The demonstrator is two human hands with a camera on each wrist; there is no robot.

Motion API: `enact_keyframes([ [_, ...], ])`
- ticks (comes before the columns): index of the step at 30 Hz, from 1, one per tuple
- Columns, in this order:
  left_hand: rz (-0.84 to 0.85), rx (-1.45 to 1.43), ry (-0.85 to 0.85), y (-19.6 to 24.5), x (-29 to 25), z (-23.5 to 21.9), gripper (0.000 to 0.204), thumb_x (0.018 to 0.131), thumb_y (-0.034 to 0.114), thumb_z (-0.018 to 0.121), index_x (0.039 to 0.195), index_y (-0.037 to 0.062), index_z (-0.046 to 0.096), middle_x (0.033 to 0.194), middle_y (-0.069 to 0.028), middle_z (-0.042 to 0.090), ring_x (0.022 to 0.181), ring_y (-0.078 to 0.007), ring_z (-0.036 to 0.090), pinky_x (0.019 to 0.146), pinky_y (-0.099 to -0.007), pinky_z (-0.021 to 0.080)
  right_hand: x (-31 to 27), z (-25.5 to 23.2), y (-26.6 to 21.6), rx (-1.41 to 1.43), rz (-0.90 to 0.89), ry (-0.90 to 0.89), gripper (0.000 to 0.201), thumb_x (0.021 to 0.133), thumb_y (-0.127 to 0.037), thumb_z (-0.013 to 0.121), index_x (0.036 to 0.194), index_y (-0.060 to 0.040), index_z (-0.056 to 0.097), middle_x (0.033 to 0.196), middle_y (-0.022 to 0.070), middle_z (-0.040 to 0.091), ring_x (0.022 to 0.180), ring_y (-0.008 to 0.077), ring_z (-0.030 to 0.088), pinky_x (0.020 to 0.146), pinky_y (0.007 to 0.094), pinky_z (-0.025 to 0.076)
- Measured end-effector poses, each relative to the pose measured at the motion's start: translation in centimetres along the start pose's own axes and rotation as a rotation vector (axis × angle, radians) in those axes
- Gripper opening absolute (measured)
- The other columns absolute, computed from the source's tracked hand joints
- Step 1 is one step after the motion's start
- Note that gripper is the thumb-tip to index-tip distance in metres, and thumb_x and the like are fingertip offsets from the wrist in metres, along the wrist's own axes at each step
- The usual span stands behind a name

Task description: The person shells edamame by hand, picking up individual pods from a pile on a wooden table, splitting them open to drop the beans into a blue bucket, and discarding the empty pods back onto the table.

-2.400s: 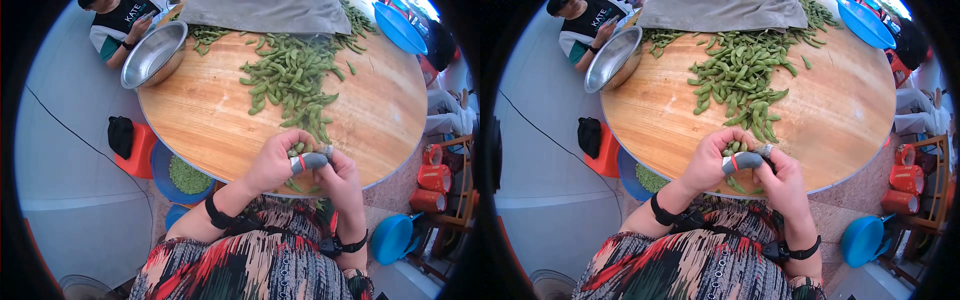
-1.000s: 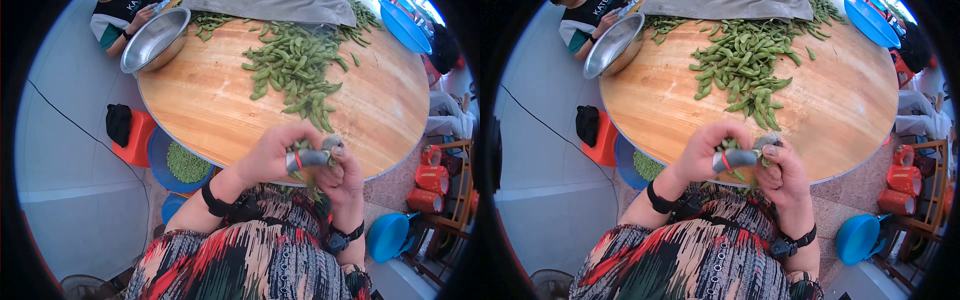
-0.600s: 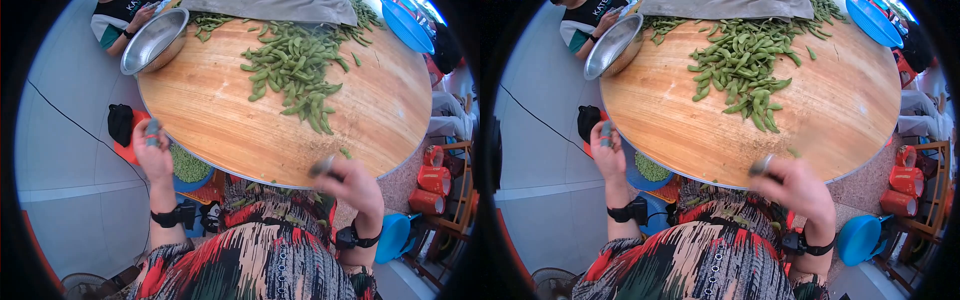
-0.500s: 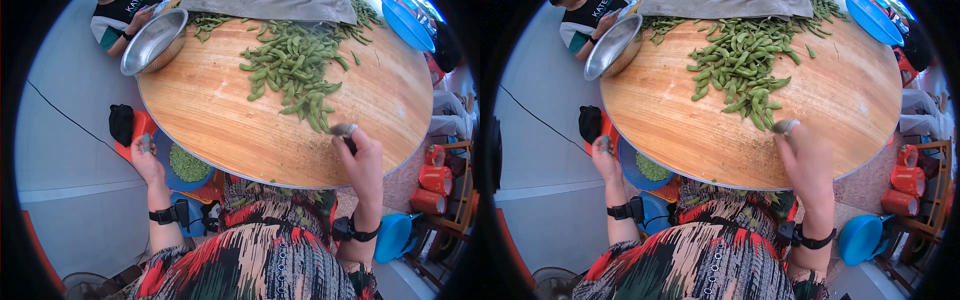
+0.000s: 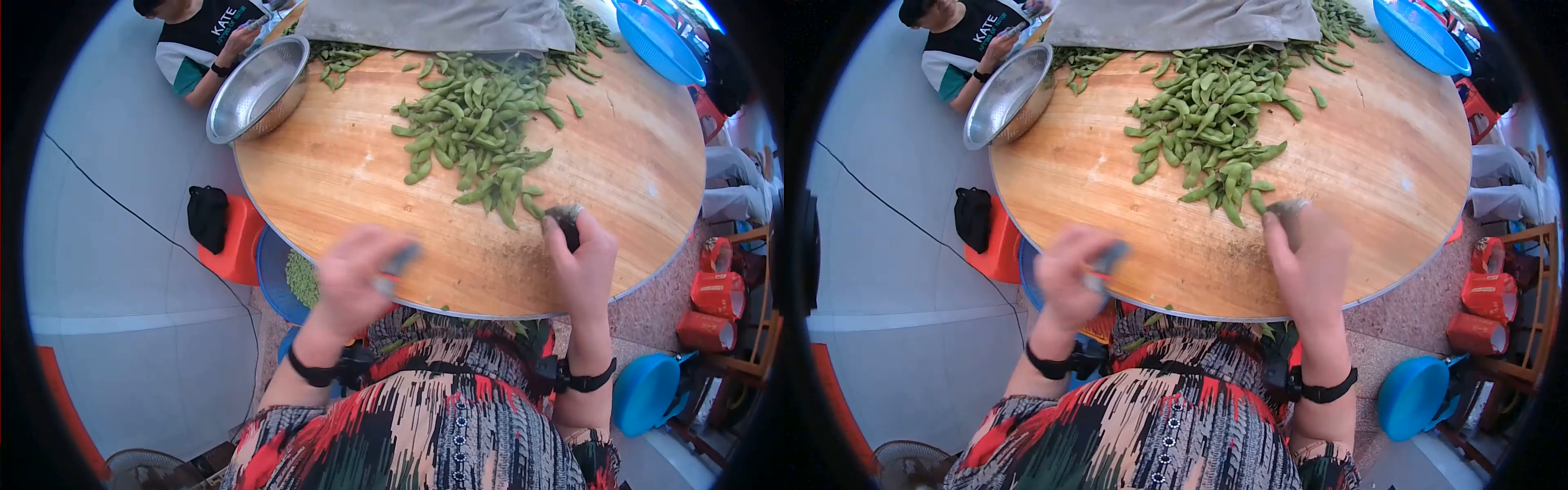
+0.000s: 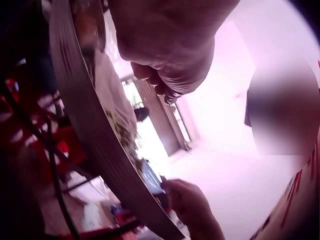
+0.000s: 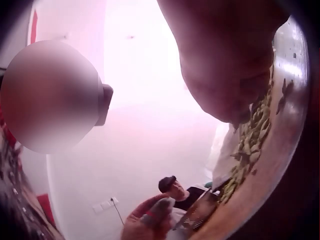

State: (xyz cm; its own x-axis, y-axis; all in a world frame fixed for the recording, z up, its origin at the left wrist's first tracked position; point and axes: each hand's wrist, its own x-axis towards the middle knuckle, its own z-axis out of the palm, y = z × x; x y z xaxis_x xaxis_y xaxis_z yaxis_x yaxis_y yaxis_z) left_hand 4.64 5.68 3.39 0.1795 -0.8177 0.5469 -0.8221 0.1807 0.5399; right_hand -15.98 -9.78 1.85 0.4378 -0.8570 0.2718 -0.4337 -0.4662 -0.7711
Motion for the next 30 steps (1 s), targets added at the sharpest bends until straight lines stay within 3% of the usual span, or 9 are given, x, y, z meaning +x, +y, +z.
enact_keyframes([
  [1, 0.059, -0.059, -0.062, 0.9, 0.8, 2.1, 0.031, 0.066, -0.003, 0.062, 0.097, 0.0037, 0.064, 0.083, -0.01, 0.06, 0.072, -0.0234, 0.059, 0.063, -0.0314, 0.049, -0.3, -0.3, -0.2, 0.0, -0.001, 0.006, 0.013, 0.08, -0.013, 0.061, 0.087, -0.0031, 0.059, 0.063, 0.008, 0.059, 0.054, 0.0187, 0.056, 0.051, 0.0303, 0.042],
  [3, 0.121, -0.119, -0.126, 2.1, 1.9, 5.1, 0.033, 0.065, -0.003, 0.063, 0.097, 0.0033, 0.064, 0.082, -0.0099, 0.06, 0.07, -0.0228, 0.059, 0.06, -0.0309, 0.048, -1.1, -0.6, -0.9, 0.412, 0.319, -0.259, 0.012, 0.081, -0.011, 0.061, 0.087, -0.0009, 0.059, 0.062, -0.0017, 0.054, 0.055, 0.0065, 0.048, 0.05, 0.0235, 0.037],
  [5, 0.324, -0.082, -0.114, 2.5, 2.8, 6.6, 0.035, 0.066, 0.0, 0.066, 0.1, 0.0043, 0.064, 0.081, -0.0093, 0.06, 0.066, -0.0225, 0.059, 0.058, -0.0311, 0.048, -1.8, -0.8, -1.4, 0.56, 0.366, -0.315, 0.011, 0.082, -0.011, 0.061, 0.086, -0.001, 0.059, 0.063, -0.0039, 0.052, 0.057, 0.0036, 0.045, 0.049, 0.0209, 0.035],
  [9, 0.262, -0.15, -0.133, 2.5, 2.8, 7.2, 0.028, 0.071, 0.001, 0.066, 0.1, 0.0035, 0.064, 0.082, -0.0109, 0.06, 0.07, -0.0212, 0.059, 0.059, -0.0302, 0.047, -2.3, -1.4, -1.0, 0.887, 0.484, -0.414, 0.011, 0.087, -0.012, 0.056, 0.09, -0.002, 0.058, 0.063, -0.0063, 0.048, 0.054, 0.0003, 0.039, 0.047, 0.0171, 0.03],
  [11, -0.187, -0.453, -0.265, 2.8, 2.7, 6.7, 0.019, 0.077, 0.004, 0.062, 0.096, 0.0031, 0.064, 0.087, -0.0098, 0.061, 0.079, -0.0208, 0.059, 0.069, -0.0287, 0.047, -2.2, -1.5, -0.9, 1.003, 0.537, -0.473, 0.012, 0.089, -0.013, 0.053, 0.094, -0.0023, 0.057, 0.063, -0.0064, 0.047, 0.053, 0.0008, 0.038, 0.046, 0.0171, 0.03],
  [12, -0.189, -0.446, -0.267, 2.7, 2.6, 7.0, 0.019, 0.077, 0.004, 0.062, 0.096, 0.0031, 0.064, 0.087, -0.0098, 0.061, 0.079, -0.0208, 0.059, 0.069, -0.0287, 0.047, -2.2, -1.3, -1.0, 1.017, 0.485, -0.421, 0.014, 0.092, -0.015, 0.049, 0.096, -0.0028, 0.056, 0.064, -0.0059, 0.046, 0.053, 0.0012, 0.038, 0.046, 0.0171, 0.03],
  [14, -0.452, -0.973, -0.091, 2.3, 2.4, 8.0, 0.011, 0.083, 0.007, 0.06, 0.093, 0.0021, 0.065, 0.09, -0.0061, 0.061, 0.083, -0.0142, 0.058, 0.074, -0.025, 0.045, -2.1, -0.8, -1.4, 1.035, 0.434, -0.375, 0.017, 0.094, -0.016, 0.046, 0.099, -0.0033, 0.055, 0.065, -0.0053, 0.046, 0.052, 0.0016, 0.037, 0.046, 0.0172, 0.03],
  [23, -0.658, -1.149, 0.011, 2.1, 1.9, 8.6, 0.012, 0.083, 0.004, 0.059, 0.093, 0.0005, 0.063, 0.089, -0.0042, 0.062, 0.082, -0.0105, 0.056, 0.077, -0.0237, 0.043, -1.9, 0.4, -0.8, 1.067, 0.528, -0.656, 0.021, 0.095, -0.018, 0.041, 0.083, -0.0044, 0.051, 0.067, -0.0031, 0.049, 0.052, 0.0022, 0.037, 0.045, 0.0172, 0.029],
  [30, -0.673, -1.205, 0.044, 2.0, 1.8, 8.7, 0.007, 0.08, 0.0, 0.062, 0.086, 0.0024, 0.059, 0.088, -0.0041, 0.061, 0.081, -0.0095, 0.056, 0.074, -0.0226, 0.044, -1.8, 0.7, -1.8, 1.053, 0.571, -0.59, 0.022, 0.094, -0.016, 0.042, 0.078, -0.0044, 0.051, 0.06, -0.0047, 0.044, 0.048, 0.0018, 0.034, 0.042, 0.0178, 0.024],
])
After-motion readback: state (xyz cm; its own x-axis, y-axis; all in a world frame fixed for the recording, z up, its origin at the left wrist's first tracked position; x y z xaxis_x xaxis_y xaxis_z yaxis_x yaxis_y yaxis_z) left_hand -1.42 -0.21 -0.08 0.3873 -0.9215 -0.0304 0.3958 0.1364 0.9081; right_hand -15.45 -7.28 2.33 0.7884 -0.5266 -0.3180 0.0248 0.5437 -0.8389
